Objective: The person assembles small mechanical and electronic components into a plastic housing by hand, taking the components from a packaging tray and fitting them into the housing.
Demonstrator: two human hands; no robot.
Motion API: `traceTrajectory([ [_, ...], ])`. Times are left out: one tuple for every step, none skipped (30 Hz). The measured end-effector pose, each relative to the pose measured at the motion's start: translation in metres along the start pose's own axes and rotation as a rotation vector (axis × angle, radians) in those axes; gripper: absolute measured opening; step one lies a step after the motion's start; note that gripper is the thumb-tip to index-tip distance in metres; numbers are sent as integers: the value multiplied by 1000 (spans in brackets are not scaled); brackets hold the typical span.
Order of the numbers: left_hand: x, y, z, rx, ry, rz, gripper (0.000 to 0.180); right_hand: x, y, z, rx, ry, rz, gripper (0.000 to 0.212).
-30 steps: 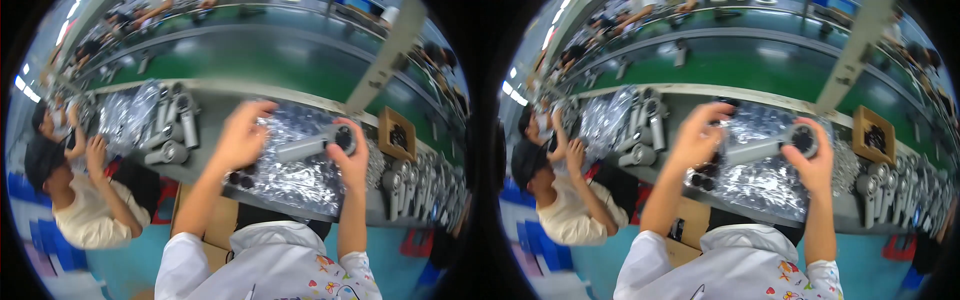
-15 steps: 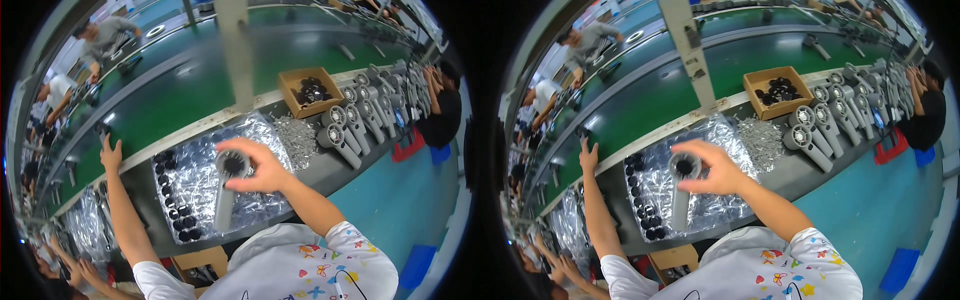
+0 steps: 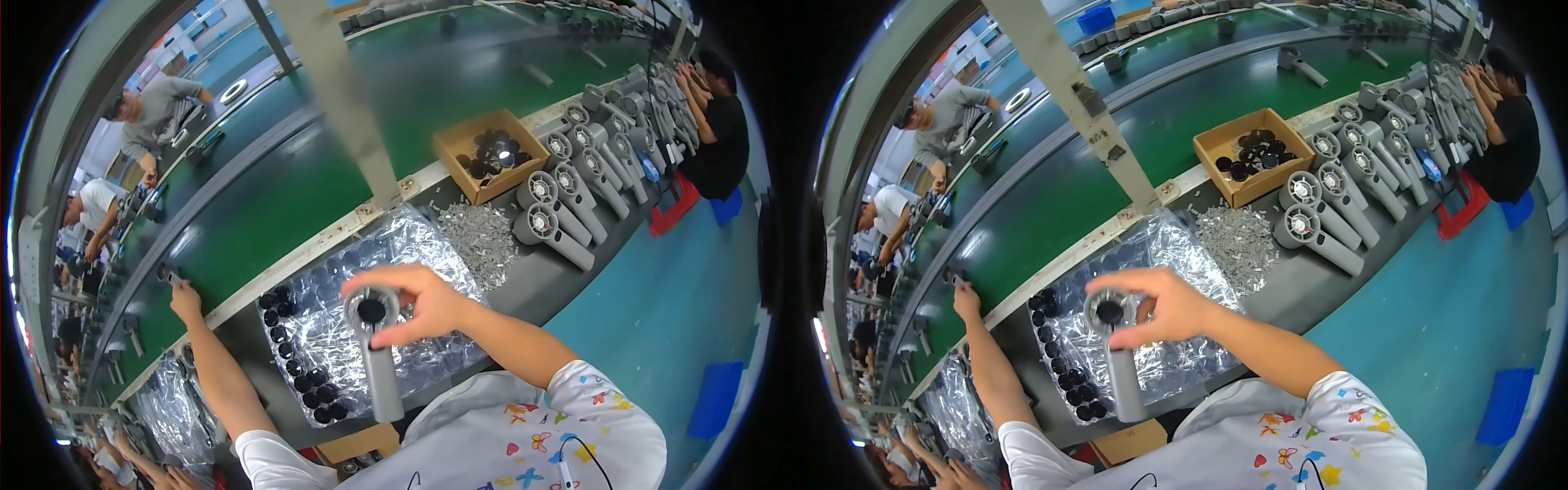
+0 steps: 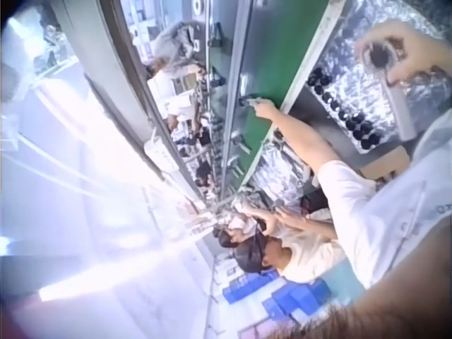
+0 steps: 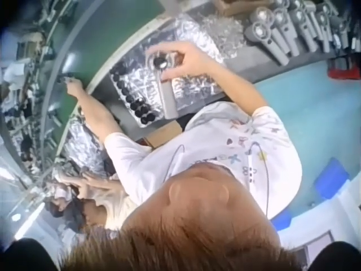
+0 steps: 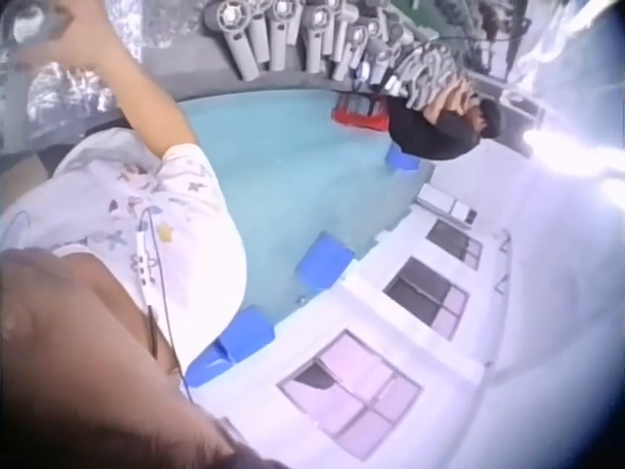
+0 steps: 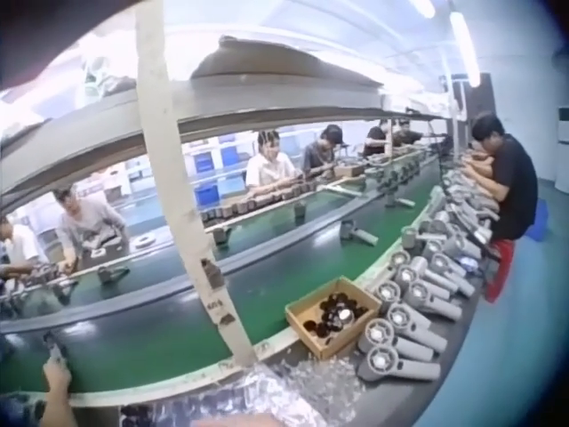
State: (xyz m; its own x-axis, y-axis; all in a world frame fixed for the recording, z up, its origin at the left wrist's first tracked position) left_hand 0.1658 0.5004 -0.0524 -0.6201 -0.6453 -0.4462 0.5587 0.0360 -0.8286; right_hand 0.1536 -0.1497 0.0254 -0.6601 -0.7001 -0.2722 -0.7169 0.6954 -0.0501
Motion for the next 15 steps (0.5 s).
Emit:
traceTrajectory([
  [-3, -5, -4, -6, 19, 18, 26, -2, -6, -20, 162, 23, 37, 75],
  [0, 15, 22, 24, -139, 6, 29, 2, -10, -15, 175, 38, 33, 75],
  [-7, 9, 18, 50, -146, 0, 34, 4, -7, -18, 216, -36, 28, 75],
  [-14, 1, 10, 81, -91, -6, 34, 5, -4, -21, 256, -114, 29, 74],
  [-16, 9, 21, 74, -112, -53, 34, 5, -11, -19, -5, -73, 116, 72],
  [-15, 14, 30, 68, -134, -100, 34, 5, -17, -16, -267, -32, 202, 71],
  [-21, -2, 15, 56, -147, -67, 34, 8, -19, -20, -161, -74, 170, 69],
  [-27, -27, -6, 102, -55, -106, 31, 12, -18, -26, -68, -130, 131, 68],
  [-20, -55, -36, 129, 16, -161, 28, 9, -6, -27, 62, -111, 21, 67],
  [-18, -42, -4, 152, 14, -178, 28, 8, -1, -24, 252, -60, -33, 66],
  [6, -16, 34, 325, -211, -373, 25, 7, -3, -14, 182, -25, 22, 66],
  [30, -14, 75, 472, -452, -552, 22, 7, -9, -1, 123, -79, 124, 71],
  [41, -39, 71, 602, -444, -525, 20, 5, -11, -4, -31, -79, 195, 77],
  [47, -55, 74, 738, -428, -495, 19, 5, -19, -5, -179, -68, 264, 85],
  [53, -69, 80, 882, -549, -446, 19, 8, -24, -9, -239, -63, 310, 90],
])
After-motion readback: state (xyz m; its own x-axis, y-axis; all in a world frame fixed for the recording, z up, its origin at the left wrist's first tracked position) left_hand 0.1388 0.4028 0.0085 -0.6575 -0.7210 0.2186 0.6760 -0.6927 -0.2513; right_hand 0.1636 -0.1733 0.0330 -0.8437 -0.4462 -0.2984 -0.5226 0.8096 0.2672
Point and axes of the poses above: each hand's wrist, its own x-axis away from the middle knuckle, its own y-axis out of the palm, z = x × y, the point moved 3 cm from there along -x, towards the middle knuckle, and after that the axes turned 9 degrees about x, right-handed, at the moved point
